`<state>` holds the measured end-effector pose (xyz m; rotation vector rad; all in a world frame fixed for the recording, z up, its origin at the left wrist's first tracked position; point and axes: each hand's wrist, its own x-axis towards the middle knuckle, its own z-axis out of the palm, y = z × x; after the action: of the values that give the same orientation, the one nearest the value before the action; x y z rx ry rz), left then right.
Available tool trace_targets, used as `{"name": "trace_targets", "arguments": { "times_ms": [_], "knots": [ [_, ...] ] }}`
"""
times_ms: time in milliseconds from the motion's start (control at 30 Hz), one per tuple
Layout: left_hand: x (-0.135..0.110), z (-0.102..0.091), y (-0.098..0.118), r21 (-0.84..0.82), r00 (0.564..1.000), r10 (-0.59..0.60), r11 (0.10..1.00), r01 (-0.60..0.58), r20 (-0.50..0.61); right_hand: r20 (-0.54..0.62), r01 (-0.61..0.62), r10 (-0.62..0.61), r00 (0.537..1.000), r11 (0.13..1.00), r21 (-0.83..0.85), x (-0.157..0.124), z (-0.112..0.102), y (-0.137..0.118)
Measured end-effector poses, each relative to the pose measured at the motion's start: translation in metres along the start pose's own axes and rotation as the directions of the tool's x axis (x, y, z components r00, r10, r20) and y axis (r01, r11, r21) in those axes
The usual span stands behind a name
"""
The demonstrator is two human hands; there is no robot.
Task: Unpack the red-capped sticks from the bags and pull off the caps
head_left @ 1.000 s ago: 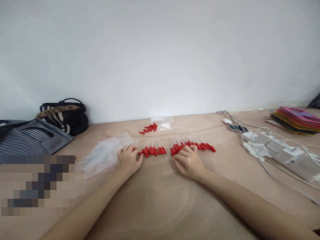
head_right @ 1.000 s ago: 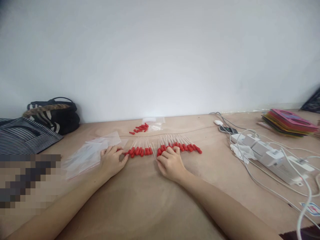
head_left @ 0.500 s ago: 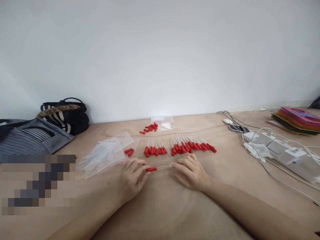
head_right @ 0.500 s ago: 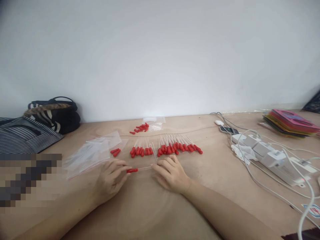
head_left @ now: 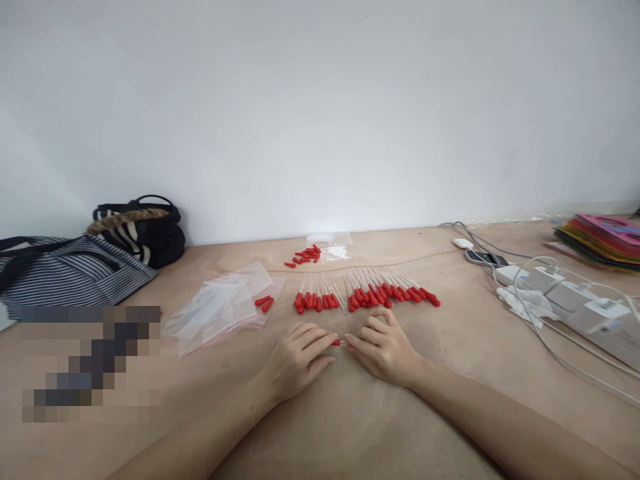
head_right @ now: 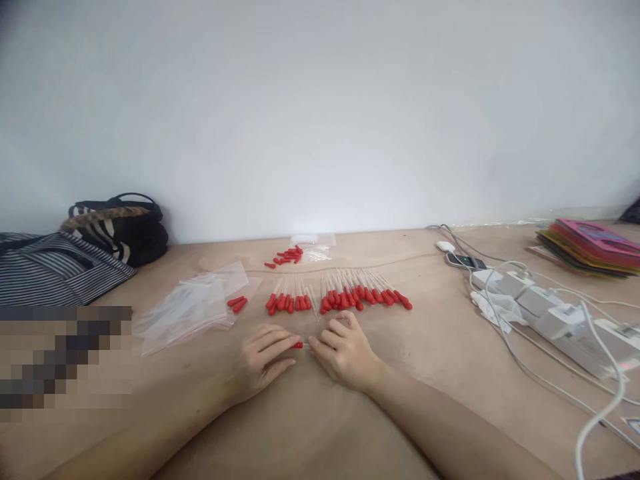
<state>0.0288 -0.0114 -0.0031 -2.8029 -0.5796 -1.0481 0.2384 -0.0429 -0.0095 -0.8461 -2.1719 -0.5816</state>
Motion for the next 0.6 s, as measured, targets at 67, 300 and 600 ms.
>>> {"name": "trace_targets", "arguments": {
  "times_ms": [67,300,600],
  "knots": [
    [0.0002,0.0029,0.0014,0.022,0.999,0.041,0.999,-0.040,-0.033,-0.023,0.032,-0.032,0.999,0.999,-0.001,0.0003,0.0008,-0.0009],
    [0.0036,0.0038,0.0068,0.122,0.994,0.090,0.989,-0.081,-0.067,-0.021,0.065,-0.065,0.998,0.998,0.015,-0.0039,0.0032,0.0011],
    [-0.0003,0.0025,0.0054,0.082,0.997,0.042,0.996,-0.037,-0.064,-0.025,0.079,-0.077,0.997,0.995,0.068,-0.0034,0.0014,0.0017]
  ]
}}
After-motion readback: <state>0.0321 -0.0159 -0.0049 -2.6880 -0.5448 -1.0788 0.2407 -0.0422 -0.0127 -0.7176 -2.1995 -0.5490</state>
